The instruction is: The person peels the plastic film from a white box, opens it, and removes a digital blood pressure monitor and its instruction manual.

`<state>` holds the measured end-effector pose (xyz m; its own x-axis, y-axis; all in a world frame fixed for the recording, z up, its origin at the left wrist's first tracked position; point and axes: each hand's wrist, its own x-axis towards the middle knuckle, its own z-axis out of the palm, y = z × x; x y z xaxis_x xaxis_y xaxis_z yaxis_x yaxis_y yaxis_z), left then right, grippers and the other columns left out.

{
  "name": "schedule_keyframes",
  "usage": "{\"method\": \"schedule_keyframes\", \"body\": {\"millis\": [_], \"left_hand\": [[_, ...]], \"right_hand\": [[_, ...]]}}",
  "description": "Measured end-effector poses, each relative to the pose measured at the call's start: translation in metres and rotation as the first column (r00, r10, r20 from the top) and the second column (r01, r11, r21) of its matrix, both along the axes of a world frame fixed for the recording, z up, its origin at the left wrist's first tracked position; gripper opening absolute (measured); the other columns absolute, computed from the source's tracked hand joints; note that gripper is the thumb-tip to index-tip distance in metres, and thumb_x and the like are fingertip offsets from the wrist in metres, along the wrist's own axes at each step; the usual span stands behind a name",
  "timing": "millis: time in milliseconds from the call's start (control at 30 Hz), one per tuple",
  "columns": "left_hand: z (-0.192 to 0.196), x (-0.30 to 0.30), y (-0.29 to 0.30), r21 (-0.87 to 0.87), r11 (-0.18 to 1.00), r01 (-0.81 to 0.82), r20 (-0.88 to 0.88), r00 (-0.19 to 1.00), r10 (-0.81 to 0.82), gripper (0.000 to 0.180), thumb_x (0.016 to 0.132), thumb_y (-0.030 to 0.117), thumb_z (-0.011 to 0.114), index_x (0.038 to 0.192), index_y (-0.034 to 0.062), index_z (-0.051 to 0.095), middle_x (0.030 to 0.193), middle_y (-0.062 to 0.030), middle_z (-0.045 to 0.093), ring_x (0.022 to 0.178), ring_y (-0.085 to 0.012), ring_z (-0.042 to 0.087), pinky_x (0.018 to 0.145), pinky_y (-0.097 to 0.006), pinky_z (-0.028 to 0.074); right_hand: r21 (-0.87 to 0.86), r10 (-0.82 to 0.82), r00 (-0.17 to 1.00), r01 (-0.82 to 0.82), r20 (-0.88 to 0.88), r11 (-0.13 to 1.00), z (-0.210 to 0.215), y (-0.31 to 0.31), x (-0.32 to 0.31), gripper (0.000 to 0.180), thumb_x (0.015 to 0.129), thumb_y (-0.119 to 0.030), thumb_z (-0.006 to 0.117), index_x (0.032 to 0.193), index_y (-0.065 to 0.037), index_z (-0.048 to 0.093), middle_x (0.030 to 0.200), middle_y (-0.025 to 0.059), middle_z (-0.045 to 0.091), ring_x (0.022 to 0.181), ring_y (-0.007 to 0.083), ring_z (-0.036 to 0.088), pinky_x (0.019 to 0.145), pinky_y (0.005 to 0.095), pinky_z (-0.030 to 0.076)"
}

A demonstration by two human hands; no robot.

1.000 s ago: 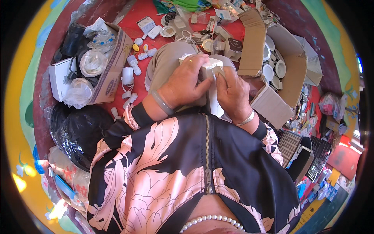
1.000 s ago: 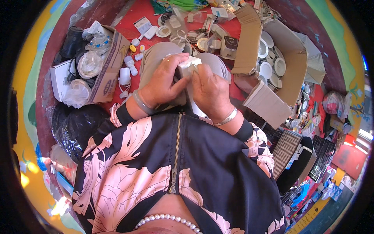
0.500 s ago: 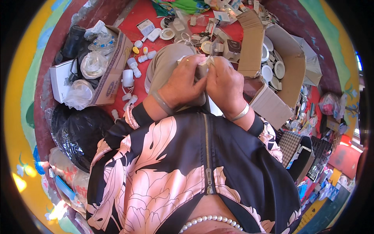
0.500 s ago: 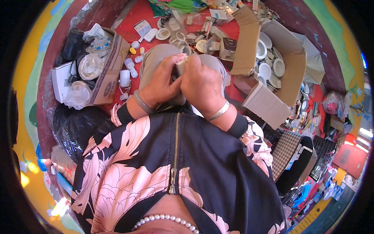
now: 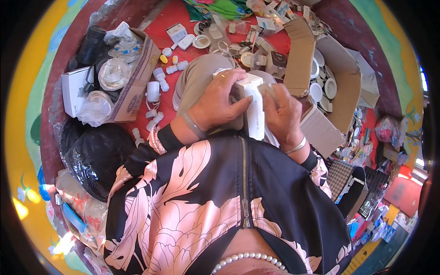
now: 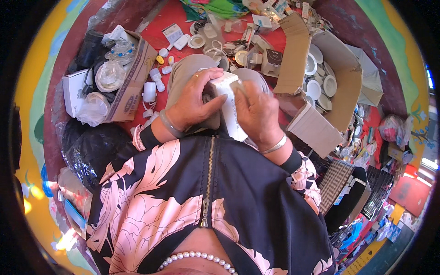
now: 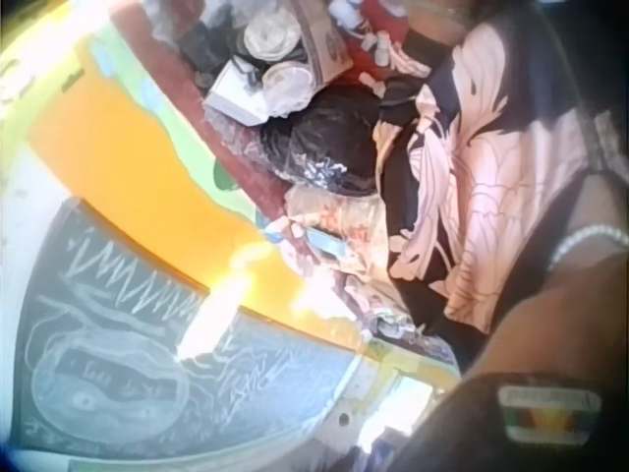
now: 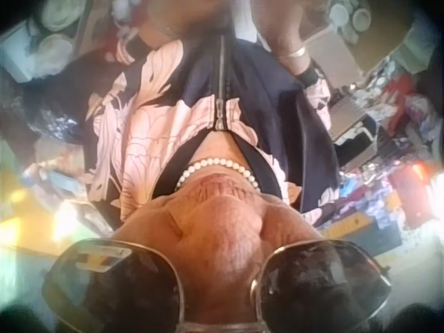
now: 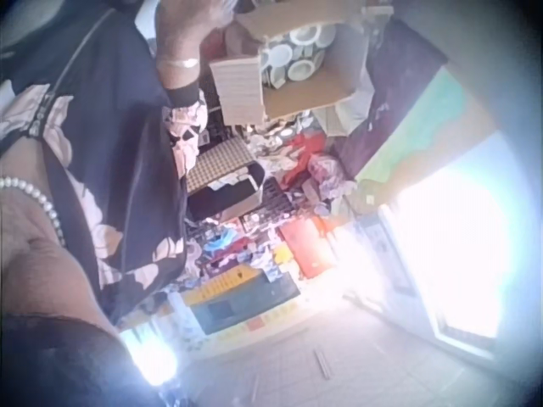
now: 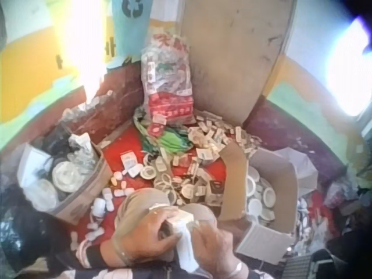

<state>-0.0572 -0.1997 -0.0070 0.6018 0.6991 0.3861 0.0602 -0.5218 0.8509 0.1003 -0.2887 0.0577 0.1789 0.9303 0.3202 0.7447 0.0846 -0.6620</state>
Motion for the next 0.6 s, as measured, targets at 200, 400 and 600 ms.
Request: {"method": "schedule_keyframes", "body": {"millis": [200, 400, 600], "left_hand": [[-0.002, 0.004, 0.002, 0.097, 0.995, -0.017, 0.008, 1.000, 0.016, 0.049, 0.077, 0.015, 0.073, 0.118, -0.0013, 0.051, 0.121, -0.0208, 0.057, 0.113, -0.0345, 0.055, 0.096, -0.039, 0.043], [-0.003, 0.005, 0.004, 0.096, 0.995, -0.023, 0.028, 0.999, 0.020, 0.051, 0.075, 0.015, 0.073, 0.118, -0.0013, 0.051, 0.121, -0.0205, 0.057, 0.112, -0.0341, 0.056, 0.096, -0.039, 0.043], [-0.001, 0.005, -0.001, 0.005, 0.999, -0.049, 0.014, 0.999, 0.048, 0.051, 0.074, 0.024, 0.073, 0.114, -0.0015, 0.054, 0.115, -0.0221, 0.059, 0.108, -0.0371, 0.056, 0.096, -0.041, 0.043]], "right_hand": [[0.019, 0.020, 0.999, -0.021, 0.032, 1.000, -0.010, 0.008, -0.003, 0.013, 0.087, -0.009, 0.061, 0.080, -0.004, 0.051, 0.064, 0.0195, 0.056, 0.058, 0.0397, 0.057, 0.050, 0.0443, 0.043], [0.073, -0.005, 0.996, -0.002, 0.094, 0.997, -0.011, 0.021, -0.012, 0.011, 0.086, -0.008, 0.059, 0.081, -0.005, 0.050, 0.060, 0.0200, 0.055, 0.057, 0.0402, 0.057, 0.050, 0.0467, 0.044], [-0.094, 0.045, 0.953, -0.017, 0.301, 0.995, 0.006, 0.043, -0.011, 0.006, 0.088, -0.010, 0.058, 0.085, -0.005, 0.056, 0.069, 0.0197, 0.058, 0.062, 0.0405, 0.057, 0.052, 0.0435, 0.045]]}}
